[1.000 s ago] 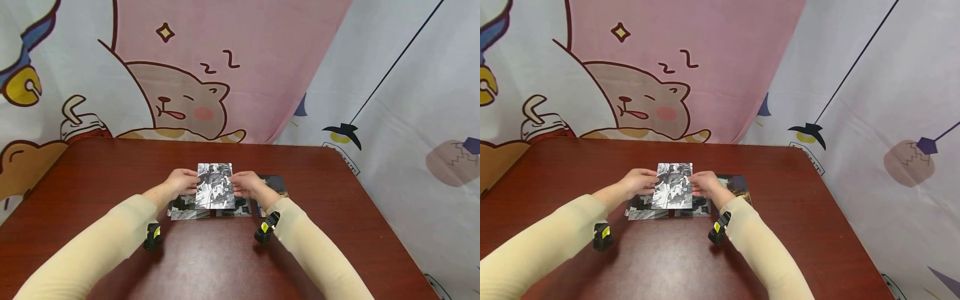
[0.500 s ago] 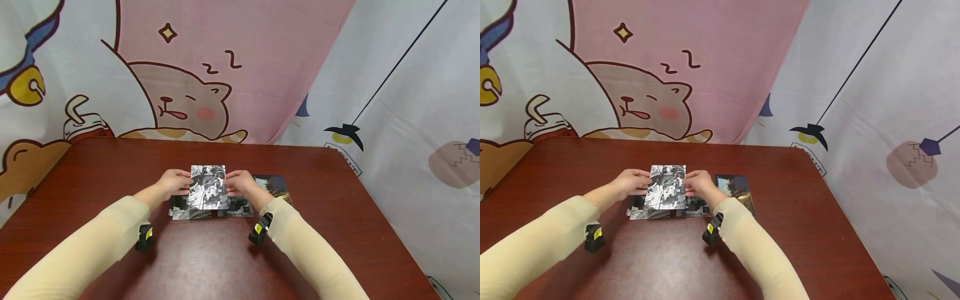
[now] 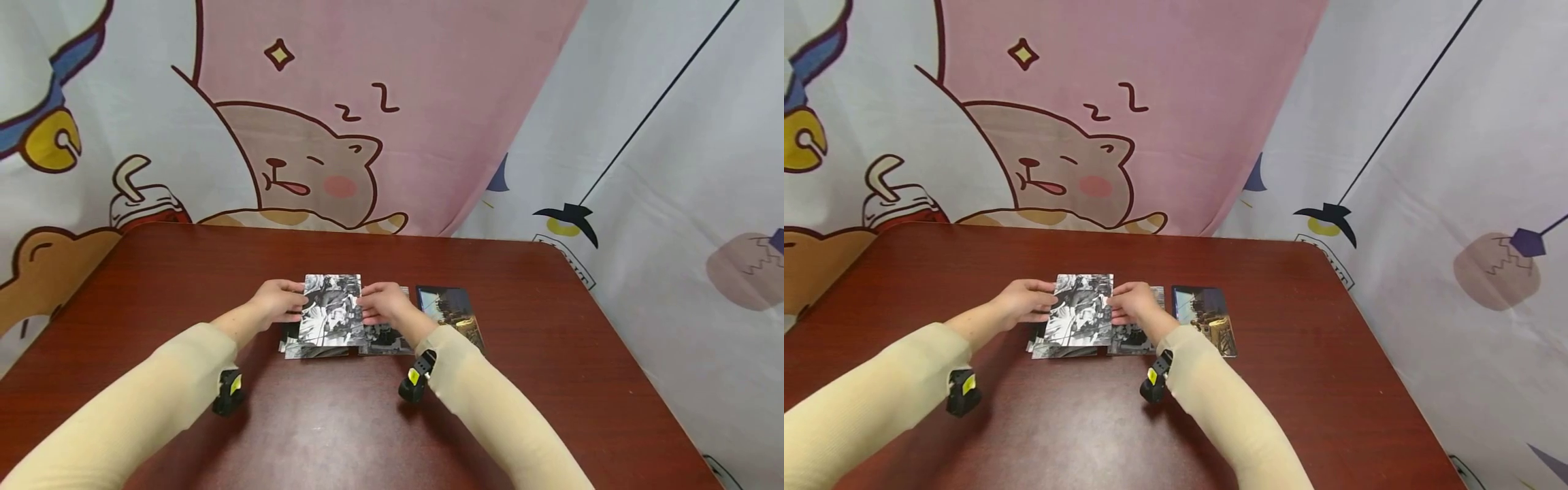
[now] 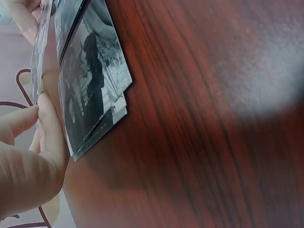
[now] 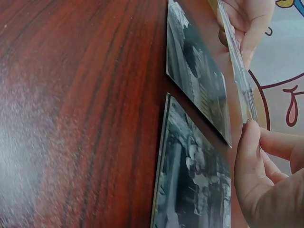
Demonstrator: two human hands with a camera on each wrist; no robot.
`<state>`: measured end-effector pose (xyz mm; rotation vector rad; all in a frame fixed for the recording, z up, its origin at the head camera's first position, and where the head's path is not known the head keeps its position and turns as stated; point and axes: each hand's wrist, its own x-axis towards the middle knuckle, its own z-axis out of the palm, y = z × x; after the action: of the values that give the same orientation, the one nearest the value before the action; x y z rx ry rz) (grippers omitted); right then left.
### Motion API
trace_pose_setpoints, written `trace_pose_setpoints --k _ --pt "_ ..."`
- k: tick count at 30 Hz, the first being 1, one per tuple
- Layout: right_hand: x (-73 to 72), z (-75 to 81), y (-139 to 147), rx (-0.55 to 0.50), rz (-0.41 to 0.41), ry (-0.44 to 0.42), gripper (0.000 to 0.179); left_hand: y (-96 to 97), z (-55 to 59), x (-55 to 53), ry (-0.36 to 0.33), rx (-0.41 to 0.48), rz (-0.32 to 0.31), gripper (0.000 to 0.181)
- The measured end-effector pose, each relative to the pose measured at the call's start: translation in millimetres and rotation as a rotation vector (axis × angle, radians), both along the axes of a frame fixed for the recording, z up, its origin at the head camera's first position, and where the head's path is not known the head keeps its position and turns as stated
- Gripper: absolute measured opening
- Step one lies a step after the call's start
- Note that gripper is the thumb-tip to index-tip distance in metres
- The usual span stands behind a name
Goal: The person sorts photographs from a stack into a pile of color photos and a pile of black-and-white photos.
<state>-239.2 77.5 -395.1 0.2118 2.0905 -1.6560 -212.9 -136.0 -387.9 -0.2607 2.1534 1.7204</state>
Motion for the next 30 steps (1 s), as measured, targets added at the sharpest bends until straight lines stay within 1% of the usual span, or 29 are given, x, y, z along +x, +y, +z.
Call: trace_pose_setpoints --k 6,13,24,30 --pt "1.4 -3.9 -6 0.007 0.012 -0.007 0.031 -5.7 -2.9 2.6 -0.007 0.007 0.001 0.045" --pt "3.0 -3.6 -10 0.018 0.04 -0.009 0.031 -9.9 -8.9 3.1 -0.013 -0.017 0.011 0.044" --pt "0.6 -5.7 -13 0.07 0.066 -0.028 0.031 -11.2 -11.2 3.6 -0.02 -0.037 0.019 0.044" --pt "-2.5 -7.1 -15 0.066 0.02 -0.059 0.038 -12.2 -11.8 4.5 -0.004 -0.027 0.023 0.043"
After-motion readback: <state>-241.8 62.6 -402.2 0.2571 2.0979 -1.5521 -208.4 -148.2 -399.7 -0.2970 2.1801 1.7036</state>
